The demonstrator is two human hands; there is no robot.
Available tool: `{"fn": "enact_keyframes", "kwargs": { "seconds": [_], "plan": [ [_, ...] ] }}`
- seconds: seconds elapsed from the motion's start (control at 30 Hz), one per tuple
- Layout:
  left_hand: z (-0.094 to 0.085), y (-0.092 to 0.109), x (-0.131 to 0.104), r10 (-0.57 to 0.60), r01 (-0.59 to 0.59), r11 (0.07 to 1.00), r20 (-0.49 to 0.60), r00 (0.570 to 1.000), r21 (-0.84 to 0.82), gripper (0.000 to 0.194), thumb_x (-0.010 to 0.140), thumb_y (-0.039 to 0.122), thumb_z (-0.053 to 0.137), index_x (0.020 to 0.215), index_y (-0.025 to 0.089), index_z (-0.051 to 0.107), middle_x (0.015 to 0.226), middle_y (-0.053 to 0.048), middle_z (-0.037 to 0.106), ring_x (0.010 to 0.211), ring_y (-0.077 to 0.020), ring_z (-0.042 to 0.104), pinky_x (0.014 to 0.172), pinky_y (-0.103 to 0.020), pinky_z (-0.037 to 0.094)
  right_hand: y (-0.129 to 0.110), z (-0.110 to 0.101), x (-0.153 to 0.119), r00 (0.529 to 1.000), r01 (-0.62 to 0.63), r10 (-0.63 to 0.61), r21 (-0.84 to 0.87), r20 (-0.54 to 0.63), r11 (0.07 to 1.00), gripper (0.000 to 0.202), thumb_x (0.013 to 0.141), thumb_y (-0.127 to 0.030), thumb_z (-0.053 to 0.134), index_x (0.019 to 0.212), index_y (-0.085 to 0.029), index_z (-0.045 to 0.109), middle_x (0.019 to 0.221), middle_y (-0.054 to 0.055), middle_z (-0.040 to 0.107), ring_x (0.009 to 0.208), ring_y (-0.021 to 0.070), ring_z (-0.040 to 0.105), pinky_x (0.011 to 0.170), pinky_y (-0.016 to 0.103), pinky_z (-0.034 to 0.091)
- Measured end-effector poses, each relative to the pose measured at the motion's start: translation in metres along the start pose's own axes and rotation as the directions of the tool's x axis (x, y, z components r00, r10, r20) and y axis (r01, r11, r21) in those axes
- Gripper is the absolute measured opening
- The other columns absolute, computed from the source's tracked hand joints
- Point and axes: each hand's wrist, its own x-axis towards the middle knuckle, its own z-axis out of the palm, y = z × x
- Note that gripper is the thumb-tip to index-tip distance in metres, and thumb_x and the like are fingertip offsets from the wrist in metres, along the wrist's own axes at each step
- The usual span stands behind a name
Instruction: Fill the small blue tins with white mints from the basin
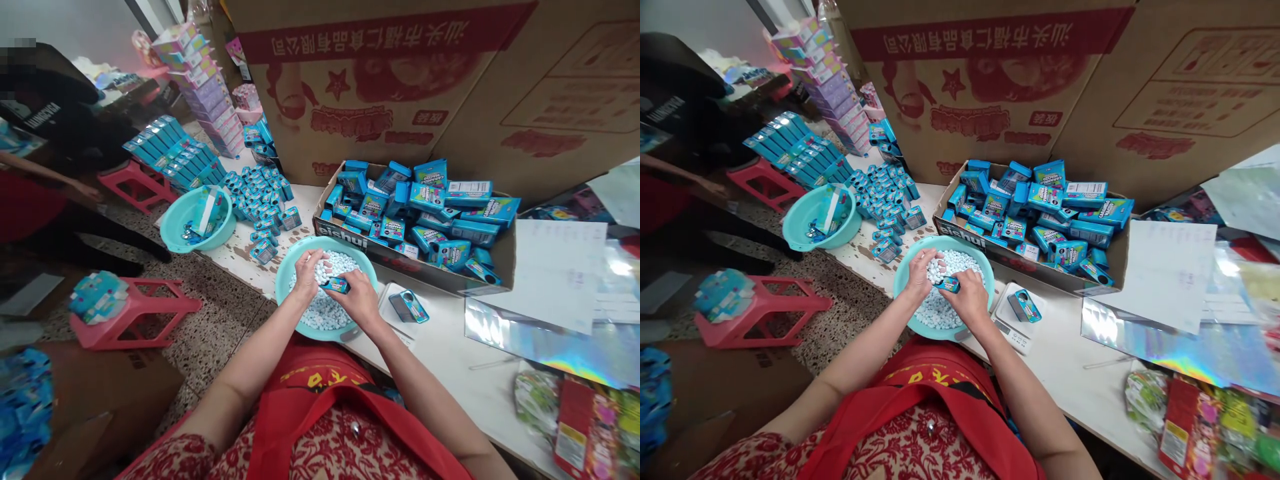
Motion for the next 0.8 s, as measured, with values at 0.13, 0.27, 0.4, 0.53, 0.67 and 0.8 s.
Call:
{"fn": "enact_keyframes", "kwargs": {
  "seconds": [0.13, 0.27, 0.4, 0.53, 0.67, 0.8],
  "plan": [
    [0.0, 0.001, 0.006, 0.006, -0.011, 0.998, 0.084, 0.996, 0.055, 0.033, 0.063, 0.04, 0.073, 0.068, 0.016, 0.051, 0.057, 0.004, 0.055, 0.04, -0.0074, 0.049, 0.043, -0.021, 0.04, -0.003, 0.005, 0.0, 0.999, -0.022, 0.022, -0.002, -0.037, 1.0, 0.03, 0.073, -0.043, 0.072, 0.092, -0.02, 0.067, 0.088, 0.006, 0.062, 0.089, 0.0265, 0.052, 0.077, 0.034, 0.041],
    [0.002, 0.0, 0.012, -0.018, 0.012, 0.999, 0.106, 0.994, 0.052, 0.035, 0.061, 0.041, 0.074, 0.068, 0.015, 0.052, 0.06, 0.003, 0.057, 0.044, -0.008, 0.052, 0.044, -0.021, 0.041, -0.004, 0.008, 0.002, 0.996, -0.062, 0.059, -0.034, -0.066, 0.997, 0.031, 0.074, -0.043, 0.071, 0.093, -0.02, 0.068, 0.088, 0.007, 0.063, 0.09, 0.0272, 0.052, 0.078, 0.035, 0.041],
    [0.001, -0.003, 0.019, -0.036, 0.027, 0.998, 0.151, 0.988, 0.063, 0.034, 0.062, 0.042, 0.073, 0.066, 0.015, 0.052, 0.059, 0.003, 0.056, 0.043, -0.008, 0.052, 0.044, -0.021, 0.04, -0.006, 0.013, 0.004, 0.992, -0.093, 0.089, -0.046, -0.091, 0.995, 0.031, 0.074, -0.044, 0.071, 0.093, -0.019, 0.068, 0.088, 0.007, 0.062, 0.088, 0.0269, 0.051, 0.077, 0.035, 0.042],
    [-0.005, -0.002, 0.024, -0.012, 0.001, 0.998, 0.175, 0.984, 0.066, 0.034, 0.065, 0.042, 0.071, 0.066, 0.015, 0.051, 0.06, 0.003, 0.056, 0.044, -0.0083, 0.053, 0.044, -0.021, 0.04, -0.012, 0.02, 0.003, 0.986, -0.104, 0.096, -0.053, -0.134, 0.993, 0.031, 0.075, -0.045, 0.069, 0.093, -0.019, 0.067, 0.088, 0.007, 0.062, 0.087, 0.0273, 0.051, 0.076, 0.036, 0.042],
    [-0.009, 0.001, 0.025, -0.004, -0.014, 0.997, 0.235, 0.972, 0.074, 0.032, 0.067, 0.041, 0.07, 0.066, 0.015, 0.052, 0.059, 0.003, 0.056, 0.044, -0.0082, 0.053, 0.046, -0.021, 0.041, -0.015, 0.026, -0.001, 0.982, -0.082, 0.079, -0.015, -0.174, 0.996, 0.03, 0.076, -0.047, 0.068, 0.091, -0.02, 0.066, 0.086, 0.007, 0.06, 0.086, 0.0261, 0.051, 0.074, 0.035, 0.042],
    [-0.009, 0.003, 0.023, -0.034, 0.012, 0.997, 0.276, 0.961, 0.082, 0.034, 0.068, 0.044, 0.069, 0.069, 0.016, 0.052, 0.057, 0.003, 0.056, 0.042, -0.0084, 0.053, 0.045, -0.021, 0.039, -0.014, 0.03, -0.004, 0.969, -0.123, 0.131, 0.055, -0.208, 0.991, 0.032, 0.074, -0.048, 0.07, 0.09, -0.021, 0.066, 0.085, 0.006, 0.06, 0.085, 0.0255, 0.052, 0.075, 0.036, 0.042]
  ]
}}
